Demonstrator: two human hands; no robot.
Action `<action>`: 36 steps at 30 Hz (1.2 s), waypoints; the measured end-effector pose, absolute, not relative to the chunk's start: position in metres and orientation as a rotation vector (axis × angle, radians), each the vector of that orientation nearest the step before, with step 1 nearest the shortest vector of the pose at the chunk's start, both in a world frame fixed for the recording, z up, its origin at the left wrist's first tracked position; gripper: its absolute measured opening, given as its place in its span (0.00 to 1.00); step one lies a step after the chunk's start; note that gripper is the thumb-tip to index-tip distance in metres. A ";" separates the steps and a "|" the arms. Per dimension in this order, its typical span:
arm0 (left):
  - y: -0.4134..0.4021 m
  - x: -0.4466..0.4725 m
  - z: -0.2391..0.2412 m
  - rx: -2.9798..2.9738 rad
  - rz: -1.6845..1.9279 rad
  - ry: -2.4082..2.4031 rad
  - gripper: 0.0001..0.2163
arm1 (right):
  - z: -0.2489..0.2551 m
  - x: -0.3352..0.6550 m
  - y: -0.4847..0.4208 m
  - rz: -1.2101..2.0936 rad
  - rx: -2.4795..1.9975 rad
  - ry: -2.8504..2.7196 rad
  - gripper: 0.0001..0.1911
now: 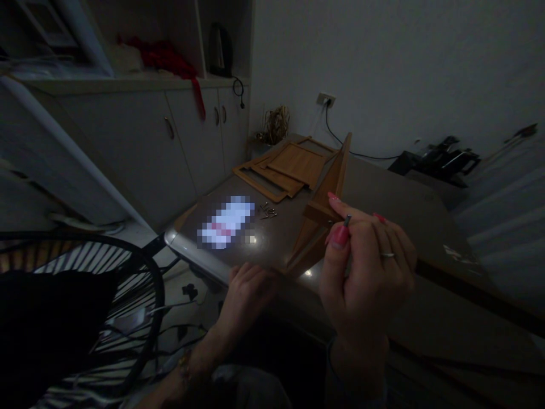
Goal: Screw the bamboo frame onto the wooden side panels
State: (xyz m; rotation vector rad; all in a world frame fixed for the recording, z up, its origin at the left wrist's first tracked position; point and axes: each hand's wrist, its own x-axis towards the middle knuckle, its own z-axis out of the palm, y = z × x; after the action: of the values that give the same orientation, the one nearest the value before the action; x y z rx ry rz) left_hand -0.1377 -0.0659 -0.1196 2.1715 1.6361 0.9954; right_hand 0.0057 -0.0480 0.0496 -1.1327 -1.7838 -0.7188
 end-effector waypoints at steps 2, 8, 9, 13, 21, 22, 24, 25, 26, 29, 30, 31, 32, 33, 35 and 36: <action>-0.063 -0.139 -0.121 2.168 1.003 1.590 0.04 | 0.049 0.006 -0.048 -0.712 -1.137 -1.786 0.09; -0.059 -0.143 -0.124 2.237 1.017 1.446 0.07 | 0.048 0.006 -0.046 -0.705 -1.121 -1.784 0.08; -0.059 -0.144 -0.125 2.247 1.030 1.418 0.07 | 0.047 0.006 -0.046 -0.710 -1.117 -1.784 0.08; -0.058 -0.147 -0.129 2.281 1.040 1.430 0.07 | 0.048 0.006 -0.046 -0.713 -1.111 -1.782 0.07; -0.060 -0.160 -0.138 2.287 1.072 1.209 0.09 | 0.047 0.005 -0.046 -0.709 -1.102 -1.781 0.06; -0.059 -0.161 -0.139 2.303 1.069 1.179 0.09 | 0.047 0.005 -0.046 -0.710 -1.105 -1.777 0.06; -0.059 -0.162 -0.141 2.325 1.081 1.127 0.10 | 0.047 0.005 -0.045 -0.713 -1.110 -1.769 0.07; -0.058 -0.162 -0.141 2.331 1.094 1.108 0.10 | 0.046 0.005 -0.045 -0.717 -1.112 -1.765 0.07; -0.057 -0.161 -0.141 2.334 1.106 1.096 0.09 | 0.046 0.005 -0.045 -0.722 -1.113 -1.761 0.07; -0.055 -0.159 -0.142 2.358 1.134 1.081 0.09 | 0.045 0.005 -0.045 -0.734 -1.112 -1.760 0.08; -0.055 -0.159 -0.142 2.373 1.151 1.070 0.09 | 0.045 0.005 -0.044 -0.738 -1.115 -1.761 0.08; -0.054 -0.159 -0.144 2.386 1.164 1.062 0.09 | 0.045 0.005 -0.044 -0.740 -1.120 -1.763 0.08; -0.054 -0.158 -0.145 2.396 1.170 1.060 0.10 | 0.045 0.005 -0.044 -0.740 -1.125 -1.766 0.08; -0.054 -0.158 -0.147 2.406 1.177 1.059 0.10 | 0.045 0.005 -0.045 -0.738 -1.129 -1.766 0.08; -0.055 -0.159 -0.151 2.420 1.185 1.070 0.10 | 0.045 0.005 -0.045 -0.733 -1.131 -1.767 0.09; -0.055 -0.159 -0.153 2.436 1.193 1.069 0.10 | 0.045 0.005 -0.045 -0.731 -1.132 -1.767 0.09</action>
State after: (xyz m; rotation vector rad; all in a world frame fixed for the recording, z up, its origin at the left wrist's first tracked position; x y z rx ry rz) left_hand -0.1591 -0.0552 -0.1530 2.4360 1.0690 1.1925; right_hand 0.0051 -0.0450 0.0447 -1.1319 -1.7671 -0.7313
